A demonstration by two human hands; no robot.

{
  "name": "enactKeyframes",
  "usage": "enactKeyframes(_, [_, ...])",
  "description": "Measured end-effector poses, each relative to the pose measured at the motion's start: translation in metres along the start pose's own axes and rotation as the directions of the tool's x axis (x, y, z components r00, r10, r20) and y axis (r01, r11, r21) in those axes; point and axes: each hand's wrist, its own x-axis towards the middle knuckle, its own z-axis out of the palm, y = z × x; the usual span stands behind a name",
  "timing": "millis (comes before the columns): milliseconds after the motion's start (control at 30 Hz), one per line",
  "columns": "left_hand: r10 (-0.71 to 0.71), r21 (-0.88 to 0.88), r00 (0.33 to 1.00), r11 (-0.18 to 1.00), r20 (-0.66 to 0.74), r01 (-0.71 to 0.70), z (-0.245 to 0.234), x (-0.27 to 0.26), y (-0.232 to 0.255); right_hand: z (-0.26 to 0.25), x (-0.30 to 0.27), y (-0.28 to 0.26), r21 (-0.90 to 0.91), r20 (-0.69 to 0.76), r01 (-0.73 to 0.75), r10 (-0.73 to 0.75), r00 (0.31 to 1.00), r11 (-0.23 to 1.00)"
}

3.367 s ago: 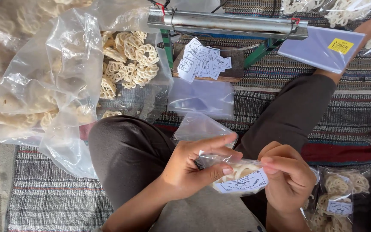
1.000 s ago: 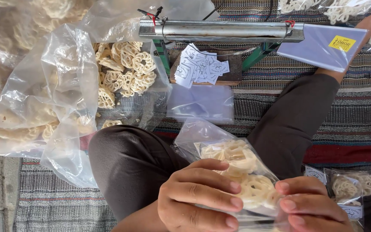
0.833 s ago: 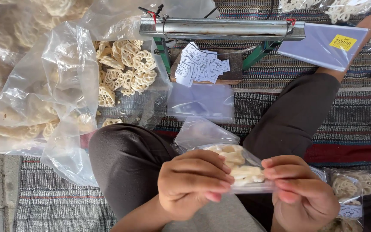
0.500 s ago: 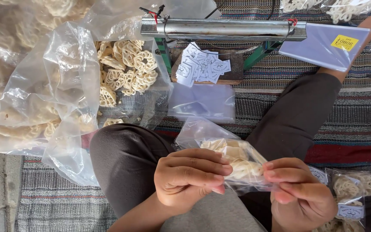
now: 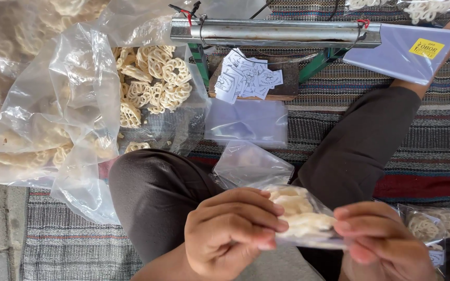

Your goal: Filling small plastic bags with individual snacks from a large bulk container while sitting on the floor.

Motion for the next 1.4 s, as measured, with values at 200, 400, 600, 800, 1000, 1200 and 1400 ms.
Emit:
enactKeyframes(200, [-0.346, 0.073, 0.938, 0.935, -0.036, 0.347, -0.016, -0.009, -0.019, 0.051, 0.035, 0.008, 0.102, -0.201, -0.11, 0.129, 0.971, 0.989])
enactKeyframes(400, [-0.4, 0.162, 0.916, 0.906, 0.025, 0.391, -0.017, -0.009, -0.035, 0.047, 0.045, 0.013, 0.307, -0.071, -0.291, 0.327, 0.942, 0.906])
enactKeyframes(600, [-0.149, 0.353, 0.988, 0.927, 0.039, 0.126, -0.028, -0.016, -0.065, 0.044, 0.054, 0.033, -0.156, -0.09, -0.229, 0.218, 0.972, 0.961])
enactKeyframes(800, [-0.408, 0.478, 0.903, 0.825, 0.135, 0.301, -0.05, 0.016, -0.101, 0.049, 0.073, 0.098, 0.138, 0.021, -0.303, 0.303, 0.953, 0.943])
enactKeyframes(1000, [-0.758, -0.566, 0.585, 0.627, -0.287, 0.535, -0.045, 0.026, -0.162, 0.103, 0.112, 0.16, 0.833, 0.131, -0.329, 0.418, 0.899, 0.445])
enactKeyframes(1200, [-0.852, -0.746, 0.318, 0.519, -0.415, 0.418, -0.053, 0.062, -0.179, 0.119, 0.139, 0.178, 0.864, 0.338, -0.495, 0.615, 0.712, 0.098])
enactKeyframes(1400, [-0.783, -0.684, 0.301, 0.622, -0.544, 0.381, -0.048, 0.073, -0.192, 0.134, 0.146, 0.181, 0.873, 0.262, -0.482, 0.764, 0.589, 0.073])
